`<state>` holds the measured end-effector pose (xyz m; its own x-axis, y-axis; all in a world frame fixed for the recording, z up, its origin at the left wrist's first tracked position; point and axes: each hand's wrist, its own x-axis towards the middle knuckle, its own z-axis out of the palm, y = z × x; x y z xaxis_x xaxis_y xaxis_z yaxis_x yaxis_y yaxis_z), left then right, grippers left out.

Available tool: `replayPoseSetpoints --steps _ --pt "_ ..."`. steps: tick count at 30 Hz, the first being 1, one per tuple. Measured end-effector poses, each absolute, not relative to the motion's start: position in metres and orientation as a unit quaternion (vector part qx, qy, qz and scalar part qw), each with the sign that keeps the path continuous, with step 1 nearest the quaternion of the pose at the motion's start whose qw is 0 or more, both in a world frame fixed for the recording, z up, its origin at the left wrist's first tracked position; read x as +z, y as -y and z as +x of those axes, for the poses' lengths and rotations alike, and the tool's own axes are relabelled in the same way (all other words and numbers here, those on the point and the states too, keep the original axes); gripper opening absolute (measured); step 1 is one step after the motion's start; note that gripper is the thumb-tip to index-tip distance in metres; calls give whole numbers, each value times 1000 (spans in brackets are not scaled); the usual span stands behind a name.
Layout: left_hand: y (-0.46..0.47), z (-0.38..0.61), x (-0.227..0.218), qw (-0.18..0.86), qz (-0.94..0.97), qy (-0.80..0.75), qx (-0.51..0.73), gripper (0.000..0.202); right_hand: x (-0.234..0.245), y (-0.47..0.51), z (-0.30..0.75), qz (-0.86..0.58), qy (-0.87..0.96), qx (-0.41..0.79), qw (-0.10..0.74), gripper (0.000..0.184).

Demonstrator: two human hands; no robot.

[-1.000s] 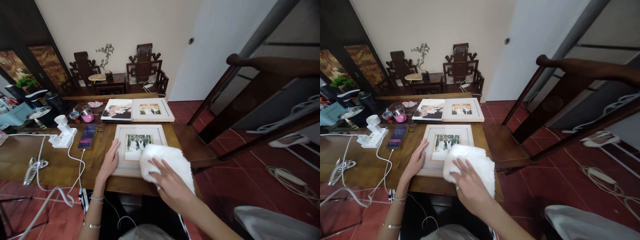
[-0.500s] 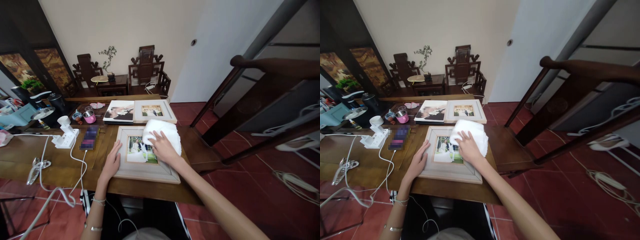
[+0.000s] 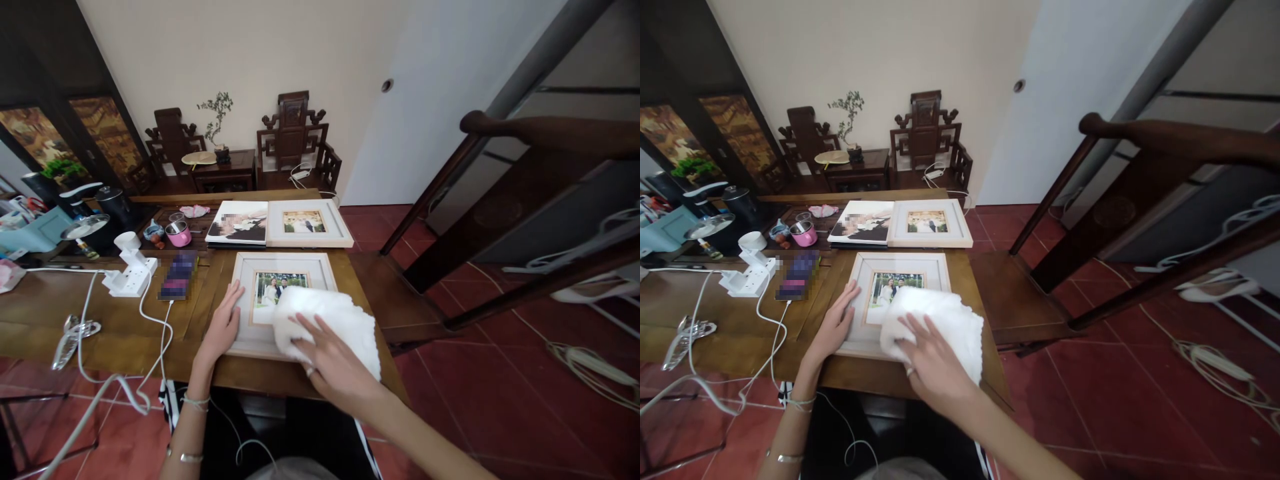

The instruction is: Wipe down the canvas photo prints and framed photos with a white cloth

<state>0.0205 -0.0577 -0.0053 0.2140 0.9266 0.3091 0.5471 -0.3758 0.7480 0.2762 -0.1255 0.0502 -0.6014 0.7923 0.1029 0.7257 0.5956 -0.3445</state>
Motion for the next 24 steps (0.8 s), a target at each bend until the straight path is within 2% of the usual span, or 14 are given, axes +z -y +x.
replayPoseSetpoints --steps 5,12,18,24 --pt "59 20 -4 258 739 -497 374 44 38 53 283 -493 858 18 141 46" --pt "58 21 -7 264 723 -500 396 44 41 -8 285 -512 852 -5 113 68" --pt "59 22 -5 257 724 -507 390 44 46 50 275 -482 874 28 60 63" --pt "59 23 -6 255 725 -509 387 44 76 126 293 -380 909 170 16 79"
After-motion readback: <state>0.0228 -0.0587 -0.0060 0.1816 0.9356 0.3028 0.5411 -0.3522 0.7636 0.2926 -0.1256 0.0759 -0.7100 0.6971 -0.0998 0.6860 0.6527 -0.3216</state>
